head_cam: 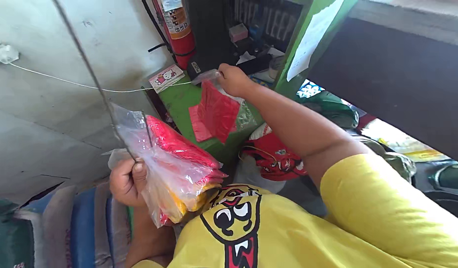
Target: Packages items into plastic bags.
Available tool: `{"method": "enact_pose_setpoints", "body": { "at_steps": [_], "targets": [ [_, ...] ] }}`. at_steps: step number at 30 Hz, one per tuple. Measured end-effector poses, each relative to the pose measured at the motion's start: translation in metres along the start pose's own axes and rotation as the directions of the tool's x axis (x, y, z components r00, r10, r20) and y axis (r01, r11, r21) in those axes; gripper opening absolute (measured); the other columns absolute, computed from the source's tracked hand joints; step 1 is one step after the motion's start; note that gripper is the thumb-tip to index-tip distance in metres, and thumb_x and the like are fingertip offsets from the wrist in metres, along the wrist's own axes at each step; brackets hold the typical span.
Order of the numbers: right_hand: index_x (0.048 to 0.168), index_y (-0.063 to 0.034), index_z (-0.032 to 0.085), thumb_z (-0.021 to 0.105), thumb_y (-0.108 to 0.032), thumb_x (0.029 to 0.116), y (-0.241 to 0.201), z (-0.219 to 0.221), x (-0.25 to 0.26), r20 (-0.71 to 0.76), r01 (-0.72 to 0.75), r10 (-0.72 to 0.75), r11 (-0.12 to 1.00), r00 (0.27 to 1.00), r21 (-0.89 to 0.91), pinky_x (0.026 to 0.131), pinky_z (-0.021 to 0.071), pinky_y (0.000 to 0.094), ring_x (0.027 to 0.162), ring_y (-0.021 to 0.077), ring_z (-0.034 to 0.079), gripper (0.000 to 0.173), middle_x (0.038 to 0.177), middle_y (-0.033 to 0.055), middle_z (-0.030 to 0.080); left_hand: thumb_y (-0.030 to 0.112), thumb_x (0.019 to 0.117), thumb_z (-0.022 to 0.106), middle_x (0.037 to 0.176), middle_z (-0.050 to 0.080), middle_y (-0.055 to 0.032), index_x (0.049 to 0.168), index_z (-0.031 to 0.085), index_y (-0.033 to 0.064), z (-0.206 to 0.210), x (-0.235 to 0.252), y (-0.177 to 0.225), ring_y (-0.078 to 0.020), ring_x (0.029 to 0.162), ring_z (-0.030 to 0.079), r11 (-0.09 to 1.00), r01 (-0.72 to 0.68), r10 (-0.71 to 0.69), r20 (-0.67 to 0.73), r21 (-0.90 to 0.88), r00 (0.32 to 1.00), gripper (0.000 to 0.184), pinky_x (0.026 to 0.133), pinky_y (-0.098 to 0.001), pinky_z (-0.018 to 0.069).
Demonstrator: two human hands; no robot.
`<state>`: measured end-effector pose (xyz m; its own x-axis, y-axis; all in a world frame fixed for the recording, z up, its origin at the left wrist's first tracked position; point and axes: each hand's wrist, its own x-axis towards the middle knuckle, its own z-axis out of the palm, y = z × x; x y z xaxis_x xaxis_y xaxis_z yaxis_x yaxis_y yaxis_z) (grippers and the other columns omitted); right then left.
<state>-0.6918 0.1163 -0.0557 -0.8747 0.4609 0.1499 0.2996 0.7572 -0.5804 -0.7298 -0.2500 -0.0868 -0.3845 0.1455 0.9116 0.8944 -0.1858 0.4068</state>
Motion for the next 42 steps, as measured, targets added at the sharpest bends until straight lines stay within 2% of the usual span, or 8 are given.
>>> {"method": "enact_pose_setpoints", "body": {
  "at_steps": [3, 8, 13, 21, 26, 35, 39, 42],
  "targets": [
    [0.117, 0.0029, 0.066, 0.071, -0.031, 0.0968, -0.046, -0.032, -0.002, 0.016, 0.059, -0.060, 0.997, 0.998, 0.043, 0.090, 0.0518, 0.0578, 0.098, 0.0346, 0.066, 0.040, 0.104, 0.0210, 0.068, 0.028, 0.1065, 0.056, 0.091, 0.066, 0.0169, 0.101, 0.067, 0.0178, 0.006, 0.000, 0.001, 0.0093, 0.085, 0.060, 1.000, 0.001, -0.001, 0.001, -0.018, 1.000, 0.016, 0.077, -0.0119, 0.0506],
    [0.110, -0.0078, 0.076, 0.064, -0.021, 0.1001, -0.098, -0.082, -0.022, 0.016, 0.077, -0.076, 0.994, 0.997, -0.074, 0.089, 0.0516, 0.0578, 0.099, 0.0307, 0.068, 0.020, 0.104, 0.0153, 0.073, 0.030, 0.1073, 0.055, 0.091, 0.064, 0.0155, 0.102, 0.066, 0.0181, 0.021, 0.007, 0.005, 0.0092, 0.083, 0.059, 0.998, -0.016, 0.018, 0.032, -0.065, 0.999, 0.017, 0.075, -0.0108, 0.0505],
    [0.102, -0.0029, 0.074, 0.063, -0.026, 0.1001, -0.137, -0.118, -0.050, -0.118, 0.084, -0.109, 0.976, 0.987, -0.200, 0.082, 0.0496, 0.0579, 0.094, 0.0323, 0.066, 0.026, 0.098, 0.0178, 0.069, 0.026, 0.1074, 0.055, 0.086, 0.061, 0.0080, 0.098, 0.063, 0.0108, 0.034, 0.013, 0.008, 0.0053, 0.079, 0.058, 0.994, -0.068, 0.076, 0.090, -0.086, 0.993, 0.020, 0.074, -0.0134, 0.0510],
    [0.096, -0.0142, 0.077, 0.067, -0.026, 0.0981, -0.167, -0.109, -0.097, -0.210, 0.407, -0.432, 0.901, 0.877, -0.153, 0.074, 0.0511, 0.0276, 0.077, 0.0025, 0.063, 0.015, 0.087, -0.0017, 0.072, 0.020, 0.1069, 0.055, 0.089, 0.063, 0.0069, 0.102, 0.065, 0.0076, 0.051, 0.021, 0.010, 0.0050, 0.080, 0.060, 0.986, -0.012, 0.024, 0.074, -0.164, 0.997, 0.016, 0.075, -0.0136, 0.0517],
    [0.095, -0.0165, 0.079, 0.070, -0.023, 0.0947, -0.168, -0.094, -0.108, -0.314, 0.551, -0.544, 0.831, 0.779, -0.072, 0.072, 0.0514, 0.0155, 0.076, -0.0063, 0.064, 0.011, 0.088, -0.0058, 0.074, 0.017, 0.1063, 0.056, 0.091, 0.063, 0.0072, 0.104, 0.065, 0.0079, 0.053, 0.024, 0.013, 0.0045, 0.081, 0.061, 0.981, 0.024, -0.009, 0.075, -0.191, 0.997, 0.013, 0.075, -0.0138, 0.0528],
    [0.090, -0.0091, 0.077, 0.070, -0.013, 0.0928, -0.171, -0.078, -0.112, -0.369, 0.688, -0.657, 0.723, 0.657, -0.063, 0.071, 0.0535, 0.0144, 0.075, -0.0035, 0.065, 0.008, 0.086, -0.0006, 0.075, 0.015, 0.1069, 0.054, 0.088, 0.061, 0.0059, 0.104, 0.064, 0.0067, 0.053, 0.022, 0.012, 0.0045, 0.078, 0.058, 0.983, 0.004, 0.012, 0.089, -0.186, 0.996, 0.013, 0.073, -0.0133, 0.0504],
    [0.087, -0.0043, 0.078, 0.069, -0.008, 0.0906, -0.171, -0.056, -0.119, -0.378, 0.757, -0.745, 0.636, 0.550, -0.152, 0.070, 0.0547, 0.0243, 0.074, 0.0089, 0.068, 0.011, 0.081, 0.0074, 0.074, 0.017, 0.1070, 0.054, 0.090, 0.062, 0.0076, 0.104, 0.064, 0.0079, 0.053, 0.021, 0.012, 0.0052, 0.081, 0.058, 0.979, 0.010, 0.003, 0.061, -0.202, 0.998, 0.014, 0.075, -0.0129, 0.0504],
    [0.084, -0.0028, 0.076, 0.070, -0.008, 0.0885, -0.165, -0.023, -0.134, -0.270, 0.780, -0.760, 0.624, 0.591, -0.048, 0.066, 0.0554, 0.0327, 0.071, 0.0151, 0.068, 0.009, 0.076, 0.0086, 0.071, 0.016, 0.1067, 0.055, 0.095, 0.064, 0.0101, 0.107, 0.066, 0.0095, 0.052, 0.021, 0.014, 0.0067, 0.086, 0.060, 0.975, 0.013, -0.004, 0.040, -0.222, 0.999, 0.013, 0.080, -0.0127, 0.0513]
  ]
}}
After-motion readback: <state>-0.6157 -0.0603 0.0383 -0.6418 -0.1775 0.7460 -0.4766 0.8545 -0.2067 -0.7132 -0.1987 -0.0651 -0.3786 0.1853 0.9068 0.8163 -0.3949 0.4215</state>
